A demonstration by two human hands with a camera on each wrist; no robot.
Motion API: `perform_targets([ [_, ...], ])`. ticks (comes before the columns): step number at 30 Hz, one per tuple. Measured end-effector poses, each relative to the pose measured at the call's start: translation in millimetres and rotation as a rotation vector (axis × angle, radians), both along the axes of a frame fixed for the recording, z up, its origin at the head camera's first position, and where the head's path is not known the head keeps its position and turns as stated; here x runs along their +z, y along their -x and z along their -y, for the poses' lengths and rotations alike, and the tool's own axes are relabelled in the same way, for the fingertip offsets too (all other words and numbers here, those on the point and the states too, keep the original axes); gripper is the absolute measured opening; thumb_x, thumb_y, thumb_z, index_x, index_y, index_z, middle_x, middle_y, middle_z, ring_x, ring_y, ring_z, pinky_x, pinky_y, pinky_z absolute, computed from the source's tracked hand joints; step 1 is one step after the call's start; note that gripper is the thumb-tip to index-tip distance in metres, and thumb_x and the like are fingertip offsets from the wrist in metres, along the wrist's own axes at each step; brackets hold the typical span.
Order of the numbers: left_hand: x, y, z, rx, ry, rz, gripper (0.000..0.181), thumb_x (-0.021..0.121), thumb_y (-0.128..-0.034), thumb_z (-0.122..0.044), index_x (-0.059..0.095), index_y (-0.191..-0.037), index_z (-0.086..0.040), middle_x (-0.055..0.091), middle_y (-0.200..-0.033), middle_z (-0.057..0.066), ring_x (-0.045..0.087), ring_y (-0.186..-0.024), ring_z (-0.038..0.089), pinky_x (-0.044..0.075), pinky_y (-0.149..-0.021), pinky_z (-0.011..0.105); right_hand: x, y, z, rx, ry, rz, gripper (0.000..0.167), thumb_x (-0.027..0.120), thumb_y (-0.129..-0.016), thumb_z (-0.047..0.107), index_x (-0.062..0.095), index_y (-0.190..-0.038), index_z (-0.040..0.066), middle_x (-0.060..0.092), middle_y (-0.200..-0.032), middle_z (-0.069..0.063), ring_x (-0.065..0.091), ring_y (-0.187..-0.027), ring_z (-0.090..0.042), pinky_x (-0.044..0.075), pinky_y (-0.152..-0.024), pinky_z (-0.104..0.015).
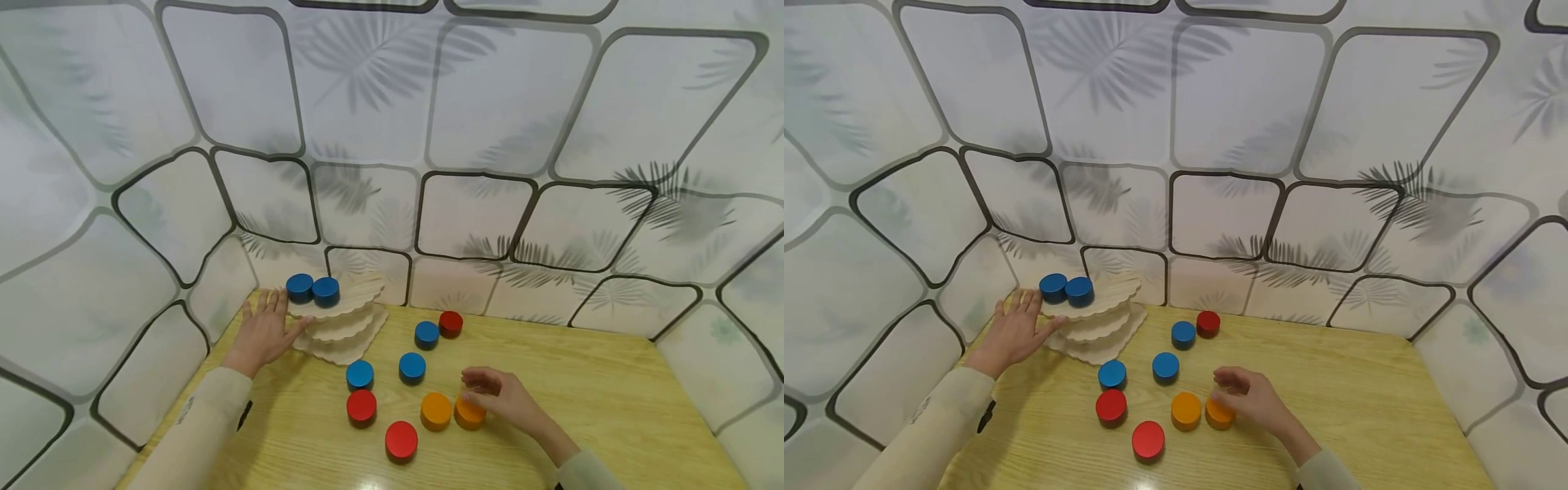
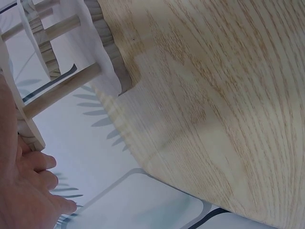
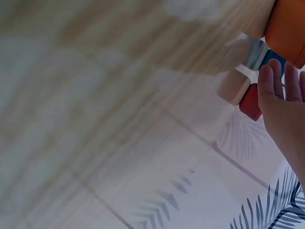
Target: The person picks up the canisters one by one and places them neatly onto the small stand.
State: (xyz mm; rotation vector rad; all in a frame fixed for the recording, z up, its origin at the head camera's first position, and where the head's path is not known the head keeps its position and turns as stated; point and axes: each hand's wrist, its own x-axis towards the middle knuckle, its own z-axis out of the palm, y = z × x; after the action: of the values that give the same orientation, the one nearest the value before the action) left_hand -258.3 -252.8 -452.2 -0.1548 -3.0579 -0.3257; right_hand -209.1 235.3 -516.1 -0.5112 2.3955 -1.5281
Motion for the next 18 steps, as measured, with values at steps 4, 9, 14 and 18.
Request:
perform_targets([
  [4,0.7,-1.3,0.1,0.001,0.007,0.003,0.101,0.038,-0.1059,-0.071,0.018,-0.164,0.010,0.021,-0.169,0.035,0.012,-0.159,0.055,0.009,-0.124,0.077,-2.4,-5.6,-5,0.002,-0.013,0.014,0.053,0.077,-0.098,0.024,0.062,-0.140,-0.005,0.070,-0.135,-0.022,0.070,-0.117,-0.013,0.054,-0.097,-0.017],
  [9,0.4,-0.4,0.1,-0.003,0.009,0.000,0.102,0.038,-0.1059,-0.071,0.018,-0.164,0.010,0.022,-0.168,0.036,0.013,-0.159,0.056,0.011,-0.123,0.077,-1.8,-9.6,-8,0.007,-0.032,0.051,0.057,0.079,-0.096,0.027,0.062,-0.142,-0.002,0.069,-0.138,-0.021,0.069,-0.116,-0.006,0.053,-0.098,-0.017],
  [14,0.7,-0.5,0.2,0.000,0.007,0.000,0.102,0.037,-0.1058,-0.071,0.018,-0.164,0.010,0.023,-0.168,0.036,0.013,-0.159,0.056,0.010,-0.123,0.077,-1.7,-9.3,-10,0.034,-0.047,0.053,0.059,0.080,-0.096,0.027,0.061,-0.143,-0.003,0.068,-0.138,-0.021,0.069,-0.116,-0.008,0.052,-0.097,-0.016],
  [18,0.9,-0.7,0.5,0.001,0.005,-0.003,0.102,0.036,-0.1056,-0.072,0.019,-0.164,0.010,0.023,-0.168,0.036,0.013,-0.159,0.056,0.009,-0.123,0.078,-2.3,-8.3,-12,0.061,-0.057,0.048,0.060,0.080,-0.095,0.027,0.060,-0.143,-0.004,0.068,-0.139,-0.022,0.069,-0.116,-0.005,0.051,-0.098,-0.014],
])
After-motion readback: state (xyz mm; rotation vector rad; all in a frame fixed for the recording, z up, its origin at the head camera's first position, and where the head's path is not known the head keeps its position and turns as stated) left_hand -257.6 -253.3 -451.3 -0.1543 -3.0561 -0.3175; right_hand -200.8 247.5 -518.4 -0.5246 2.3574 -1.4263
